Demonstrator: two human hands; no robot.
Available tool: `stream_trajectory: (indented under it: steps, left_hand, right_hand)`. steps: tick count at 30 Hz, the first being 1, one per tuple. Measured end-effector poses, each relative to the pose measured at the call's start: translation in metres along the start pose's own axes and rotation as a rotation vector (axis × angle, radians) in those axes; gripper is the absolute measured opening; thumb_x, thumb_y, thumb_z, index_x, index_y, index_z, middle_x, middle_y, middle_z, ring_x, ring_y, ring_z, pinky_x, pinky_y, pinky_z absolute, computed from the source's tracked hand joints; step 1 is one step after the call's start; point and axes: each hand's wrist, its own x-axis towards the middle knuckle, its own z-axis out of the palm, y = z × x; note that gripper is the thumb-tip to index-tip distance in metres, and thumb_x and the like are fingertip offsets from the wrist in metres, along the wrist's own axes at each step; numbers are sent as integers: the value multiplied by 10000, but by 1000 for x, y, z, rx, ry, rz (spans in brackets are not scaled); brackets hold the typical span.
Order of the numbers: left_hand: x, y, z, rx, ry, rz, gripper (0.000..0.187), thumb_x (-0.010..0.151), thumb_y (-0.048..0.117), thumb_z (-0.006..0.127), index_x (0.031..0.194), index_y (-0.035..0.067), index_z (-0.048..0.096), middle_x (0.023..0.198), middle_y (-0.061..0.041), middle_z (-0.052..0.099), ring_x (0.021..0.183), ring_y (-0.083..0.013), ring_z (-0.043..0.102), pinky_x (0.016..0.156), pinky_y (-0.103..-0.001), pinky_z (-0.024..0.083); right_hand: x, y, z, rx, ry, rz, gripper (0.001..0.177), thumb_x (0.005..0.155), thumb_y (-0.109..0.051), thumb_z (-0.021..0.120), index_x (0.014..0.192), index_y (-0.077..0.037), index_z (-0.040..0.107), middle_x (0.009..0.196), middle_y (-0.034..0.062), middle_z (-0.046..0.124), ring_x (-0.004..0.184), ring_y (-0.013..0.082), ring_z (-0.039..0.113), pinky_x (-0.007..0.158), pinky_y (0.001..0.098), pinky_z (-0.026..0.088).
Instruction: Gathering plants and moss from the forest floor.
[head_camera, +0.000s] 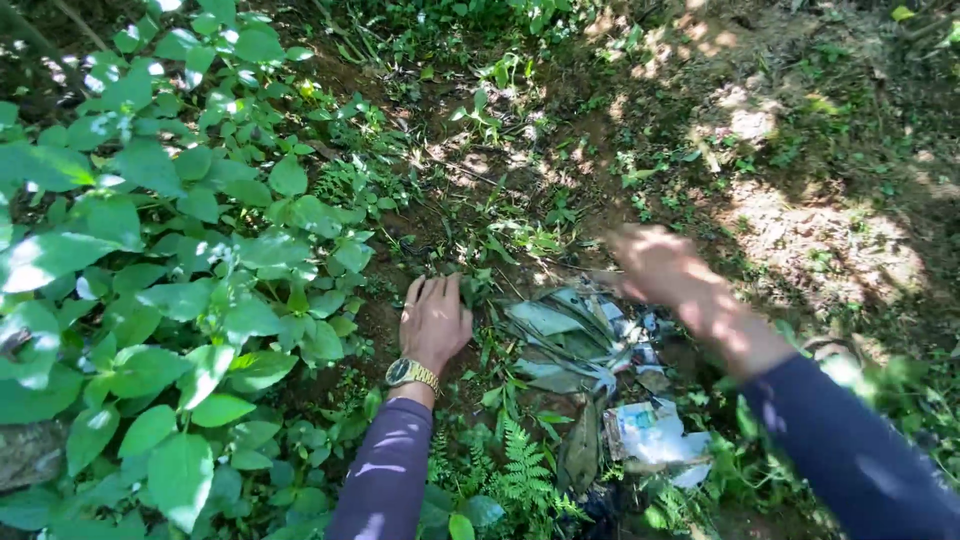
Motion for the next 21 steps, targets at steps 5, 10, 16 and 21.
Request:
stream_trajectory:
  steps: [5,10,16,21]
  left_hand:
    - [0,8,-59,64,252,-146,445,797,8,610,1241,45,607,1157,-146,651,1173,-324,580,1108,-474,409]
    - [-17,-13,-90,-24,224,-76,421,751,-26,600,1165,49,603,1092,-138,623,1105,-330,577,942,-493,433]
    - [-44,-33,-96,-91,91,-35,400,771,-38,591,1160,56,603,1071,-134,614,1086,-337,584,954,-468,455]
    - [-54,-21,-119,-85,28,-73,373,790,-37,561,1151,49,602,1098,-133,629,1094,-342,603,959,-477,492]
  right_hand:
    - [82,-143,-18,690,-143,106,752,1015,-659,459,1387,-6,493,1263,238,643,1150,354,648,995,520,509]
    - [166,-196,95,620,-111,100,557,991,-490,481,1249,-22,636,1143,243,708,1054,393,701,947,511,569]
    - [101,-128,77,603,-192,-260,423,1064,-407,476,1015,-79,739,807,99,657,774,304,692,737,474,558]
    - [56,-75,72,298,-525,-124,376,1002,-339,488,1315,-173,613,1135,60,673,909,223,750,848,422,635]
